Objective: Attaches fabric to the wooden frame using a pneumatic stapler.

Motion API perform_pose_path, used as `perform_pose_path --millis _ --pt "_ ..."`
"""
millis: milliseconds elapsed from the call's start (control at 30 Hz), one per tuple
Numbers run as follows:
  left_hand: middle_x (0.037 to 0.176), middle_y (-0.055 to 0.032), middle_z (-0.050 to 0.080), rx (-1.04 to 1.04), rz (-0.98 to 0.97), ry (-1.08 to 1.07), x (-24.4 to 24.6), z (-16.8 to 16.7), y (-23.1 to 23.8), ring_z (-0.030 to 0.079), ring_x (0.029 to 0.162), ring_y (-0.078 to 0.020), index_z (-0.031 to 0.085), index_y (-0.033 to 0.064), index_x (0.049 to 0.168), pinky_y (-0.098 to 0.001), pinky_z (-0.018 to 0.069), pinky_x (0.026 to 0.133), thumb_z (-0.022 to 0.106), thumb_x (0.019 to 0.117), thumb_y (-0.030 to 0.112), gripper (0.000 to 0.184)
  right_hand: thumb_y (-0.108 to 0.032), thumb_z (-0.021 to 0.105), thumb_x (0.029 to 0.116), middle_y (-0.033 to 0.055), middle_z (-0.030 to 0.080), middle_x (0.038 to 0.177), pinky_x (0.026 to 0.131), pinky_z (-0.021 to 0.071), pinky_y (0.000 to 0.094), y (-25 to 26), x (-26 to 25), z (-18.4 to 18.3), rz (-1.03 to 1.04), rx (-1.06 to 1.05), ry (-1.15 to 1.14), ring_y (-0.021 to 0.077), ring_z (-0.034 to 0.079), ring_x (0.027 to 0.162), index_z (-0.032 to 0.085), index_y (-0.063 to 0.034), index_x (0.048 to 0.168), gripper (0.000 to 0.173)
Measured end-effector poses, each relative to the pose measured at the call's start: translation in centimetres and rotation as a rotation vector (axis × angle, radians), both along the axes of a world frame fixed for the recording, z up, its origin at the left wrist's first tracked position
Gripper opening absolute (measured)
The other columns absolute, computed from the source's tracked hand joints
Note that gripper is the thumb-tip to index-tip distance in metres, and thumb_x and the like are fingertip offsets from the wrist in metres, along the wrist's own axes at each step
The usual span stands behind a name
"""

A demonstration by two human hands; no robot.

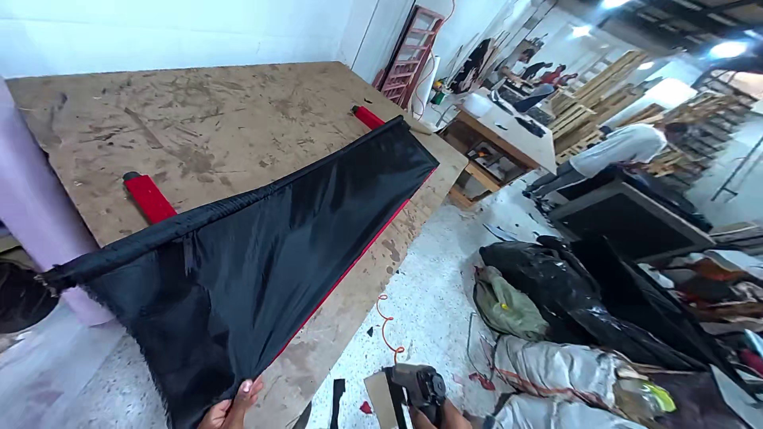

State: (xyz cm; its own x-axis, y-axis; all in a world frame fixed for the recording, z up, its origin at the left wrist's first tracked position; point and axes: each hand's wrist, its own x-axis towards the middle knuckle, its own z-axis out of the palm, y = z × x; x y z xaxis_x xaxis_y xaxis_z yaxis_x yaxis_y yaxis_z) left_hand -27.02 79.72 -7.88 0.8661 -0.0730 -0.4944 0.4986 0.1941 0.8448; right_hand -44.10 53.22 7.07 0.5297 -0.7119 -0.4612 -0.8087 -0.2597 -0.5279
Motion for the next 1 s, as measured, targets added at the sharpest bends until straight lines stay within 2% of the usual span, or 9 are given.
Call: perform_pose_path --millis 300,367,433,500,600,667,800,900,1000 --pt "0.094 -0.0154 0.077 -0.070 0.061 0.046 0.5 0.0 0.1 0.076 0.084 -0.0210 0.058 -0.0105 0.113 -0.0362 0.0631 0.078 0.053 0.1004 -0.001 0.016 -0.025 0.070 0.0910 0.0122 0.072 0.083 0.072 0.0597 0.0507 0.7 2.0 -1.0 0.086 0.009 -0.026 0.0257 0.071 0.071 0.065 -0.0015 0.118 0.036" --pt "0.094 -0.0129 0.075 -0.142 -0.033 0.231 0.8 1.0 0.4 0.072 0.075 -0.0179 0.056 -0.0034 0.117 -0.0318 0.0592 0.067 0.032 0.1104 0.022 0.036 -0.025 0.070 0.0906 0.0130 0.072 0.083 0.072 0.0593 0.0512 0.9 2.1 -1.1 0.091 0.006 -0.035 0.0262 0.071 0.070 0.065 -0.0007 0.118 0.037" --pt "0.073 -0.0084 0.072 -0.211 -0.103 0.421 1.5 1.8 0.3 0.069 0.061 -0.0189 0.063 0.0048 0.092 -0.0322 0.0561 0.055 0.005 0.1051 0.061 0.082 -0.025 0.070 0.0901 0.0125 0.072 0.082 0.070 0.0590 0.0509 1.0 2.2 -1.4 0.094 0.005 -0.038 0.0257 0.071 0.069 0.065 -0.0008 0.118 0.037" --pt "0.059 -0.0081 0.063 -0.204 -0.079 0.492 2.5 2.0 -0.7 0.063 0.050 -0.0199 0.058 0.0054 0.081 -0.0339 0.0551 0.050 0.005 0.1005 0.073 0.088 -0.025 0.071 0.0893 0.0121 0.072 0.081 0.070 0.0586 0.0511 0.9 2.1 -1.7 0.095 -0.008 -0.031 0.0258 0.070 0.069 0.065 -0.0011 0.118 0.038" --pt "0.064 -0.0095 0.066 -0.076 0.057 0.418 4.0 1.9 -1.7 0.064 0.051 -0.0170 0.063 -0.0027 0.094 -0.0301 0.0553 0.050 0.044 0.1104 0.040 0.050 -0.026 0.071 0.0889 0.0129 0.073 0.085 0.072 0.0592 0.0519 1.0 1.9 -1.9 0.102 -0.005 -0.011 0.0265 0.072 0.072 0.066 -0.0020 0.120 0.040" --pt "0.071 -0.0114 0.072 -0.015 0.111 0.308 4.3 2.6 -1.3 0.070 0.059 -0.0170 0.063 -0.0061 0.107 -0.0285 0.0582 0.056 0.055 0.1076 0.025 0.032 -0.026 0.070 0.0901 0.0134 0.074 0.087 0.073 0.0594 0.0515 1.1 2.1 -1.3 0.109 0.007 -0.010 0.0266 0.072 0.074 0.066 -0.0017 0.121 0.040" --pt "0.089 -0.0146 0.076 0.071 0.129 -0.001 3.4 4.4 0.7 0.076 0.078 -0.0185 0.053 -0.0097 0.124 -0.0297 0.0618 0.071 0.065 0.0977 0.004 0.032 -0.026 0.071 0.0896 0.0121 0.074 0.085 0.071 0.0602 0.0497 1.1 1.5 -1.3 0.084 0.011 -0.054 0.0251 0.072 0.072 0.066 -0.0022 0.119 0.038" --pt "0.086 -0.0129 0.075 0.045 0.104 -0.070 2.4 2.9 1.1 0.075 0.074 -0.0184 0.048 -0.0071 0.126 -0.0305 0.0627 0.067 0.066 0.0937 -0.001 0.037 -0.026 0.071 0.0895 0.0129 0.073 0.085 0.072 0.0594 0.0504 1.0 1.1 -1.4 0.090 0.007 -0.040 0.0256 0.072 0.072 0.066 -0.0014 0.119 0.038" --pt "0.085 -0.0131 0.076 0.019 0.070 -0.022 1.8 0.6 1.1 0.076 0.073 -0.0180 0.048 -0.0073 0.126 -0.0309 0.0630 0.068 0.061 0.0995 0.003 0.031 -0.027 0.070 0.0903 0.0155 0.072 0.087 0.073 0.0578 0.0534 0.8 1.0 -1.2 0.119 -0.022 -0.018 0.0290 0.071 0.076 0.066 0.0000 0.119 0.040"
